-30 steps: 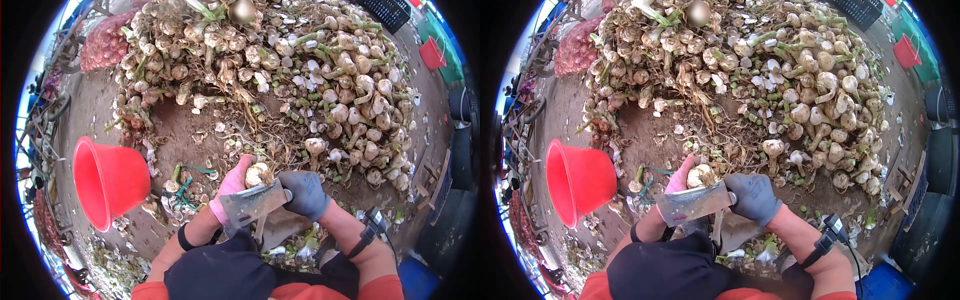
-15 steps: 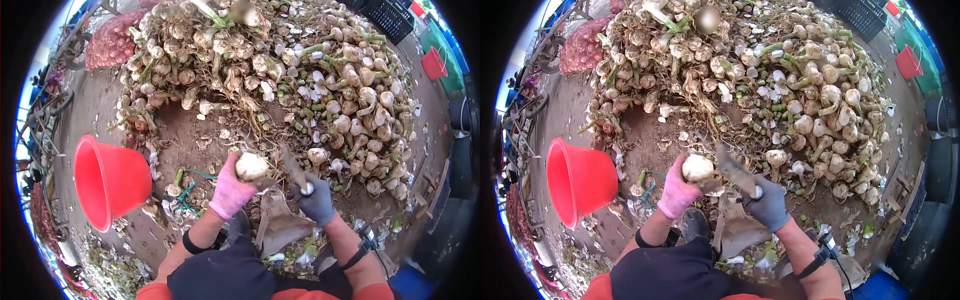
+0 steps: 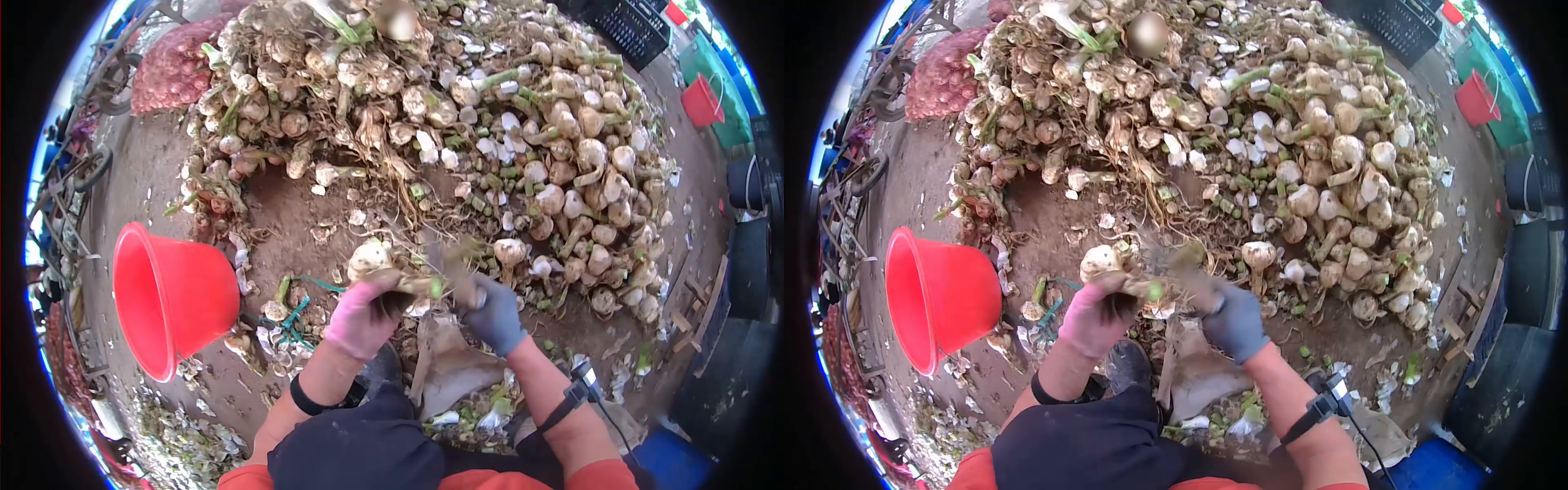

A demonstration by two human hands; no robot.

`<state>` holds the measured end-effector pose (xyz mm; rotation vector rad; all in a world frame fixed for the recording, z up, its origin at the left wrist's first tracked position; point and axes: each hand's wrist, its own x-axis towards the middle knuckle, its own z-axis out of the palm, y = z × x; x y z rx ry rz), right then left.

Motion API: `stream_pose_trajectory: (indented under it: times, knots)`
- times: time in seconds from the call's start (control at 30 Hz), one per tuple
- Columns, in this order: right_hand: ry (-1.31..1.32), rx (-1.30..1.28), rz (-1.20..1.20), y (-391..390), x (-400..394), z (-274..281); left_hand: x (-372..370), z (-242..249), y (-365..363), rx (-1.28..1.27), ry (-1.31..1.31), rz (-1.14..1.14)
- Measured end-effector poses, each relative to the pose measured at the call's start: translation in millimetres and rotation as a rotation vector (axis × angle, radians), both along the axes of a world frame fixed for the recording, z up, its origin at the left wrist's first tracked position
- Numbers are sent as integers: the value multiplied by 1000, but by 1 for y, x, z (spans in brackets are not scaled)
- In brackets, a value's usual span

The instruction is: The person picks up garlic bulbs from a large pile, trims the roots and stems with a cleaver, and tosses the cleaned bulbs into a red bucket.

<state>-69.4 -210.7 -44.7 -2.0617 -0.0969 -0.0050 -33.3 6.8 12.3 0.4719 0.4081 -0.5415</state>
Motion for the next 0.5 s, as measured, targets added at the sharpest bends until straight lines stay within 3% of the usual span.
stream_pose_trajectory:
  times: [0.07, 0.1, 0.13, 0.17, 0.2, 0.23, 0.27, 0.33, 0.37, 0.4, 0.43, 0.47, 0.5]
  knots:
    - [455, -95, -202, -26, 5, -30, 5, 13, 4, -50, -111, -77]
    - [436, -91, -177, -26, 14, -36, 9, 14, -2, -31, -163, -2]
    - [418, -59, -218, -25, 1, -39, 14, -6, 1, 14, -10, 52]
    - [399, -20, -268, -20, -10, -35, 20, -12, -8, 189, 56, 118]
    - [370, 5, -240, -14, 0, -34, 26, -6, -18, 369, -171, 77]
    - [406, 140, -210, -10, 2, -32, 34, 1, -29, 709, -417, -72]
    - [469, 267, -185, -4, -4, -27, 30, 34, -32, 378, -449, -133]
    - [414, 190, -111, 3, -1, -10, 28, 58, -34, 183, -654, -215]
    - [496, 229, -142, 2, 0, -7, 37, 64, -18, 479, -742, -304]
    - [579, 267, -174, 2, 0, -5, 35, 41, -2, 803, -790, -117]
    - [529, 246, -146, 1, 3, 0, 38, 31, 17, 1115, -735, 14]
    - [530, 249, -145, -1, 3, -2, 34, -11, 52, 1545, -620, 103]
    - [528, 311, -166, -4, 2, -6, 25, -28, 88, 1971, -486, 11]
